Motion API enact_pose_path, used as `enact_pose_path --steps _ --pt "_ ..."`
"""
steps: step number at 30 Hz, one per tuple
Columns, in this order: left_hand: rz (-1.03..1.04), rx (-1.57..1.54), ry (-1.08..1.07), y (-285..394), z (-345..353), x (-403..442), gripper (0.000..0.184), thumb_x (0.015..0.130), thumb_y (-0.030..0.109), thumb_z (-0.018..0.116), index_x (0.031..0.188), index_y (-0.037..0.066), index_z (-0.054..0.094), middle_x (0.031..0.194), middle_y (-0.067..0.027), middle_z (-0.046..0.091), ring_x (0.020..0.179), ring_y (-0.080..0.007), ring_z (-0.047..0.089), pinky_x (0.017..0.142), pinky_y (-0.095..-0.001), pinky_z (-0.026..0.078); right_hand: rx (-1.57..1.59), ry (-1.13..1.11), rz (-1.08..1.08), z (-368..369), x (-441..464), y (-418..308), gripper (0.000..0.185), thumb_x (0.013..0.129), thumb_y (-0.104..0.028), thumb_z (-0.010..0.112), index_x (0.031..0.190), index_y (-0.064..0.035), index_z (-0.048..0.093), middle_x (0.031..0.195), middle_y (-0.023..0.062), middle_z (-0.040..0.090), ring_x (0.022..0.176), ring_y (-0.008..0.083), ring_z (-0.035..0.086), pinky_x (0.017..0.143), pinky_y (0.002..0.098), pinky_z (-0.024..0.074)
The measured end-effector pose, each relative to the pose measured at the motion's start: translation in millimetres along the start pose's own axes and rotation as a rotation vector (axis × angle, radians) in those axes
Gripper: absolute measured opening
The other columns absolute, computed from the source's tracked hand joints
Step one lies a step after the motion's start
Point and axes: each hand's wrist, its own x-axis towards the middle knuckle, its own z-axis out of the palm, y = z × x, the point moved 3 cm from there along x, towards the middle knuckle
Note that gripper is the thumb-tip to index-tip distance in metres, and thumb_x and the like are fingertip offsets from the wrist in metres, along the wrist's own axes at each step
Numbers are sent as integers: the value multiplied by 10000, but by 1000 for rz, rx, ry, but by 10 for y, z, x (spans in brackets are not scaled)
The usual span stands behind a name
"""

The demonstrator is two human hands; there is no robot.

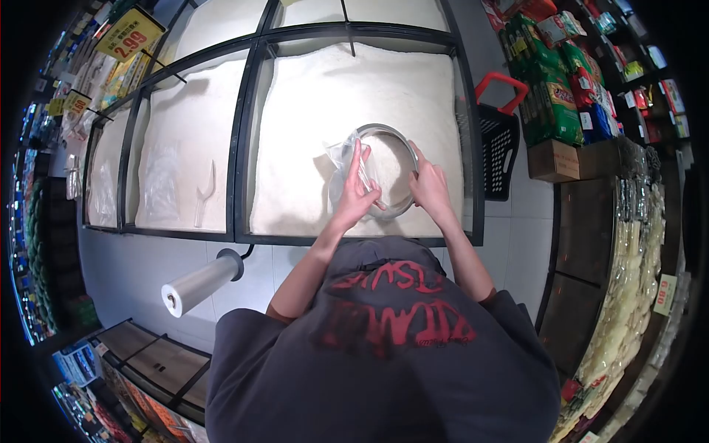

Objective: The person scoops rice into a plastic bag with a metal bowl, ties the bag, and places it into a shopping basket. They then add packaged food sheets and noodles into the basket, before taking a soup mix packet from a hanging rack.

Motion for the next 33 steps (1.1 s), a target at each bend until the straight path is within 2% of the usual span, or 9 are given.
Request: enact_pose_path --steps 2,6,14,18,20,27,30,32,33 --pt "37 -39 35 71 -22 -76 1102 793 -214 483 1601 291 -71 1659 -153 62 805 -109 583 622 -278 627 -270 171 -323 4 -17 -223 721 813 20 529 1514 -77 392 715 278 665 619 375 695 645 516 569" --pt "120 -68 113 164 -74 -217 1111 783 -223 476 1597 275 -95 1654 -157 67 809 -105 582 644 -276 634 -465 189 -332 86 -108 -607 769 802 43 535 1535 -121 369 732 277 654 632 395 674 640 491 549" --pt "94 -28 310 -89 -436 -416 1095 791 -233 453 1595 267 -97 1642 -172 70 780 -72 555 658 -274 647 -490 155 -381 502 -98 -626 945 774 51 543 1583 -323 231 1129 325 604 622 405 677 553 474 579" --pt "98 11 314 -159 -615 -601 1106 794 -229 464 1594 306 -84 1633 -199 65 828 -83 575 708 -312 659 -557 114 -436 707 -162 -553 952 791 49 533 1591 -329 184 1232 387 535 635 412 691 545 465 587" --pt "83 25 319 -129 -632 -587 1107 793 -228 465 1594 306 -81 1634 -199 65 828 -87 576 704 -310 658 -541 209 -477 746 -166 -546 937 782 59 532 1574 -351 246 1213 320 578 586 389 671 532 457 583" --pt "31 37 332 -50 -656 -551 1104 780 -234 453 1598 281 -79 1641 -189 71 766 -66 522 658 -263 640 -463 188 -495 638 -212 -588 900 794 63 536 1556 -351 300 1298 280 578 681 390 700 582 459 597" --pt "37 80 303 8 -707 -564 1105 773 -233 454 1599 263 -86 1642 -184 89 751 -66 515 663 -270 641 -201 398 -542 329 -100 -451 819 815 116 514 1528 -269 394 1252 248 627 778 400 708 658 437 589" --pt "24 111 305 23 -750 -571 1100 772 -232 453 1599 248 -90 1642 -183 101 746 -65 512 664 -272 642 34 459 -475 74 -48 -324 794 842 97 526 1536 -254 365 1224 223 637 832 416 699 773 484 586" --pt "16 139 300 36 -765 -578 1095 771 -231 452 1599 234 -94 1641 -182 112 741 -65 509 666 -274 642 86 428 -318 -5 10 -189 767 866 100 506 1541 -233 357 1156 226 662 866 411 690 798 496 548"
